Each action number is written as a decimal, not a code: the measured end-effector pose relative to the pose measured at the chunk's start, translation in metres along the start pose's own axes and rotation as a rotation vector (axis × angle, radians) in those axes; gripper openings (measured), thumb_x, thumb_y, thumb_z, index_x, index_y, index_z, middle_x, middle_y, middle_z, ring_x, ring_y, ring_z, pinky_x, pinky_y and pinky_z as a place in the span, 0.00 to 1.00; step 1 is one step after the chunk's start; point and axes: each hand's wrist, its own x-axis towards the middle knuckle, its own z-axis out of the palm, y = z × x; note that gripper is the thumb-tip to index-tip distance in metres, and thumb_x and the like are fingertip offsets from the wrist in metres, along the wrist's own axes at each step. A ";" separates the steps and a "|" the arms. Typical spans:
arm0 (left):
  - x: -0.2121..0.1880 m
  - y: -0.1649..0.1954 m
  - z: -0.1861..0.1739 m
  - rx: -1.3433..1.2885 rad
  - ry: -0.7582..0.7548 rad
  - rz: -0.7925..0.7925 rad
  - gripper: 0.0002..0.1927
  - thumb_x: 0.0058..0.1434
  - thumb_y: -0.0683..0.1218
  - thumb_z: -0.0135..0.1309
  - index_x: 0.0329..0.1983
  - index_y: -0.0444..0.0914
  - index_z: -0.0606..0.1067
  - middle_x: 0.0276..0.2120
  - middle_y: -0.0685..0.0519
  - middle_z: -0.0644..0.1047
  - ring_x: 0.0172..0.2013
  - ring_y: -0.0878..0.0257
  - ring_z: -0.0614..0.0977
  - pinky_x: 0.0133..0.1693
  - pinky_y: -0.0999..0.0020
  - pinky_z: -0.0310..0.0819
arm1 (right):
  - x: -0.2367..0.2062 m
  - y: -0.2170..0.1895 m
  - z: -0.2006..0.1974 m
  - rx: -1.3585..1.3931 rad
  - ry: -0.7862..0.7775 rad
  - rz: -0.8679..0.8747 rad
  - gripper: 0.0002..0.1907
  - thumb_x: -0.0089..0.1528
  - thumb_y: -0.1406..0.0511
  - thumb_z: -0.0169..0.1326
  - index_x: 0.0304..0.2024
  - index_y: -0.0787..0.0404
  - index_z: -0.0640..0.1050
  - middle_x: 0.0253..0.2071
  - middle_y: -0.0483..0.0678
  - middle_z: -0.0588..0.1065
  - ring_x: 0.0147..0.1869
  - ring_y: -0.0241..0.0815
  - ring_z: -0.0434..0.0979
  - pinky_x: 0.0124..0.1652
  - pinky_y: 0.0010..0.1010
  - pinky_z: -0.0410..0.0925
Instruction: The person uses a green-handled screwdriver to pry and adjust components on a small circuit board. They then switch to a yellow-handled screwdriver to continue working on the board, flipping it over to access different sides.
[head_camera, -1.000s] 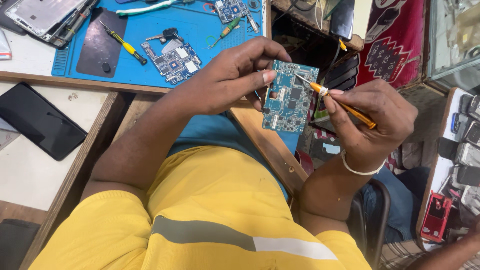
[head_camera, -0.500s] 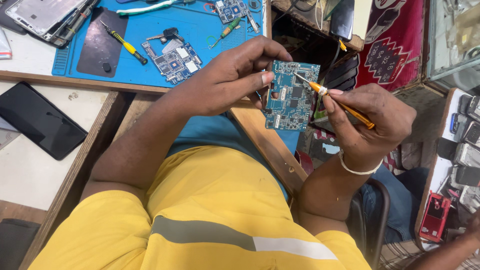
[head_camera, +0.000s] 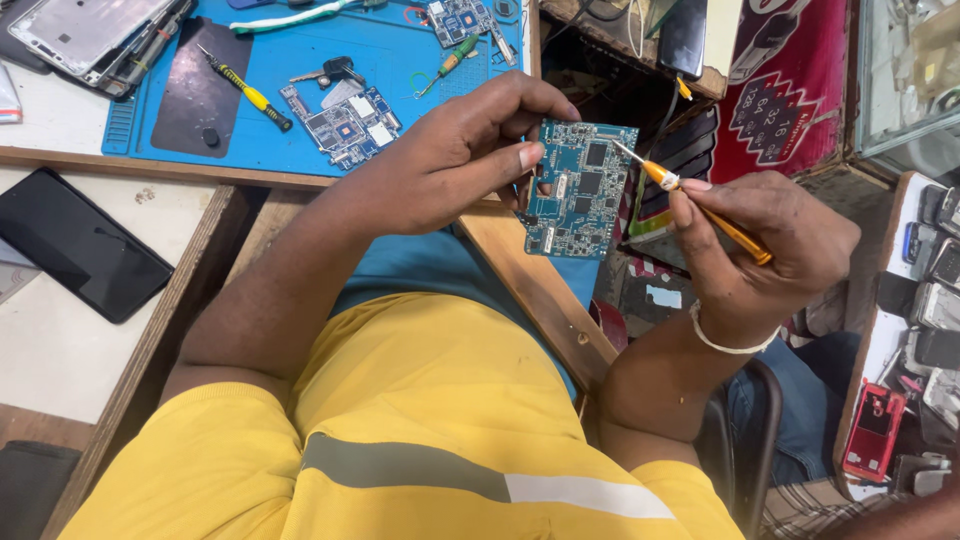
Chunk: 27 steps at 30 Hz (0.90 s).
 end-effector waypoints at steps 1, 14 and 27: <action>0.000 0.000 0.000 -0.018 -0.004 0.005 0.16 0.80 0.42 0.42 0.68 0.35 0.64 0.46 0.54 0.77 0.42 0.74 0.79 0.44 0.74 0.81 | -0.001 0.001 -0.001 -0.012 0.005 0.006 0.08 0.67 0.79 0.68 0.45 0.74 0.81 0.34 0.58 0.80 0.34 0.42 0.80 0.34 0.22 0.70; 0.000 -0.004 -0.002 0.039 0.000 0.060 0.15 0.81 0.41 0.42 0.69 0.35 0.64 0.41 0.55 0.73 0.39 0.72 0.78 0.43 0.72 0.80 | 0.000 0.001 -0.006 -0.002 -0.022 0.007 0.07 0.65 0.79 0.67 0.42 0.75 0.80 0.34 0.59 0.79 0.32 0.41 0.80 0.32 0.22 0.69; 0.000 -0.017 -0.004 -0.029 0.062 0.009 0.18 0.80 0.41 0.46 0.71 0.40 0.70 0.42 0.57 0.72 0.41 0.72 0.78 0.41 0.72 0.88 | 0.000 -0.015 -0.006 -0.001 -0.112 0.018 0.07 0.65 0.79 0.67 0.42 0.74 0.80 0.35 0.59 0.79 0.30 0.41 0.79 0.31 0.22 0.68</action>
